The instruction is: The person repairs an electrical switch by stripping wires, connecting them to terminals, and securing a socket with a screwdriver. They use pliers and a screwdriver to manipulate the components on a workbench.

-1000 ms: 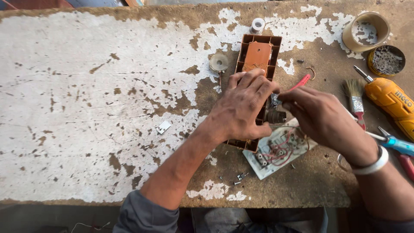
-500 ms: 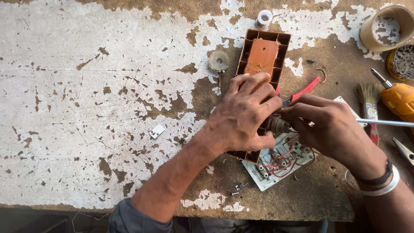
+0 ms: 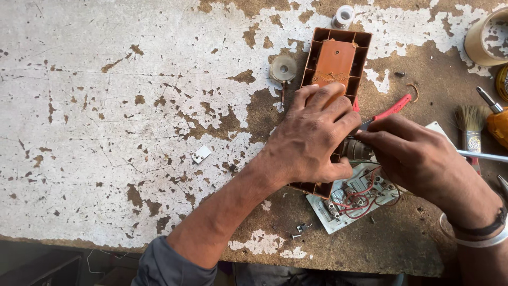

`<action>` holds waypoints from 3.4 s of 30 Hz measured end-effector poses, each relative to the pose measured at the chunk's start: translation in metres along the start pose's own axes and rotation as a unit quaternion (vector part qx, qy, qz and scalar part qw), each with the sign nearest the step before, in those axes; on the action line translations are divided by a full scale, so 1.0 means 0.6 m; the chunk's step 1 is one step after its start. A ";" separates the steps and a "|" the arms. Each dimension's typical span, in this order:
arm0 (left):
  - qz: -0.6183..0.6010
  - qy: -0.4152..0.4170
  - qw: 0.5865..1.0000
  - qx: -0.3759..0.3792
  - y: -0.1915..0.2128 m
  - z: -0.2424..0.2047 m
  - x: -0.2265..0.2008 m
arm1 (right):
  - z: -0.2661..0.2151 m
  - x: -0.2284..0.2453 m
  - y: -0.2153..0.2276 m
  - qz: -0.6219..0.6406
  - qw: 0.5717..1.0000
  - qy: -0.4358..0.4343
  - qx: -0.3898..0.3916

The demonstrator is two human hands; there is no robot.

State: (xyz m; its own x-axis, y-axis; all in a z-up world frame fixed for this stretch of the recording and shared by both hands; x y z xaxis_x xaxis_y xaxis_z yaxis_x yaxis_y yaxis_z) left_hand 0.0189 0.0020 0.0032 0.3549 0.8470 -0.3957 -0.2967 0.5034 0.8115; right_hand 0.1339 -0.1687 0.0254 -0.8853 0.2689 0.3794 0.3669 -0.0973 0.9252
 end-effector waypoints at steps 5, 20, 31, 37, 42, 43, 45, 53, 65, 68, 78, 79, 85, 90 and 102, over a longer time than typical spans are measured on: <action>-0.003 0.005 1.000 0.000 -0.004 -0.002 0.001 | -0.009 -0.022 -0.015 -0.015 1.000 0.015 -0.004; -0.001 0.008 1.000 -0.010 -0.006 -0.004 0.000 | -0.003 -0.016 -0.005 -0.003 1.000 -0.012 -0.011; -0.002 0.009 1.000 -0.002 0.002 -0.003 -0.003 | 0.004 -0.004 0.002 0.017 0.998 -0.058 0.001; -0.004 0.002 1.000 -0.002 -0.002 -0.001 -0.001 | 0.008 -0.002 0.009 0.050 0.994 -0.092 0.033; 0.002 0.006 1.000 0.008 -0.005 -0.001 0.001 | 0.012 0.004 0.009 0.035 0.994 -0.103 0.032; 0.001 0.006 1.000 0.008 -0.005 -0.002 0.001 | 0.011 0.004 0.008 0.037 0.993 -0.107 0.032; -0.004 0.007 1.000 0.005 -0.004 -0.003 0.000 | 0.010 0.001 0.006 0.041 0.992 -0.114 0.032; -0.009 0.005 1.000 -0.016 0.002 -0.002 -0.003 | 0.007 -0.006 0.004 0.041 0.997 -0.062 0.017; 0.003 -0.035 0.999 0.007 -0.009 0.001 -0.001 | 0.014 -0.038 -0.005 0.134 0.988 -0.043 0.069; -0.006 -0.045 0.999 0.018 -0.011 -0.001 0.004 | 0.003 -0.034 0.004 0.137 0.988 -0.052 0.038; -0.112 -0.037 0.992 -0.044 -0.004 -0.008 0.026 | -0.031 -0.064 0.086 -0.011 0.976 -0.129 -0.173; -0.123 -0.036 0.990 -0.058 -0.007 -0.007 0.026 | -0.034 -0.071 0.087 -0.011 0.975 -0.146 -0.169; -0.194 -0.009 0.976 -0.099 -0.006 -0.010 0.028 | -0.053 -0.106 0.092 -0.052 0.964 -0.213 -0.149; -0.215 0.008 0.971 -0.105 0.005 -0.006 0.019 | -0.075 -0.091 0.125 -0.089 0.971 -0.130 -0.178; -0.189 -0.001 0.973 -0.135 -0.021 -0.013 0.036 | -0.189 -0.101 0.043 -0.153 0.955 -0.253 0.012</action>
State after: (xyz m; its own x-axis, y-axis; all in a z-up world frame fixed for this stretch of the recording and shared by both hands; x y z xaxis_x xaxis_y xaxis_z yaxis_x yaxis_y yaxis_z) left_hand 0.0232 0.0151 -0.0191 0.4857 0.5922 -0.6430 -0.3671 0.8058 0.4647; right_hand 0.1646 -0.2964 0.0280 -0.7027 0.7108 0.0315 0.1247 0.0795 0.9890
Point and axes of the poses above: each hand's wrist, its own z-axis towards the middle knuckle, its own y-axis out of the back of the hand, x = y × z, the point moved 2 cm from there along z, towards the middle knuckle, and after that the axes turned 7 degrees about -y, right-handed, at the moved point
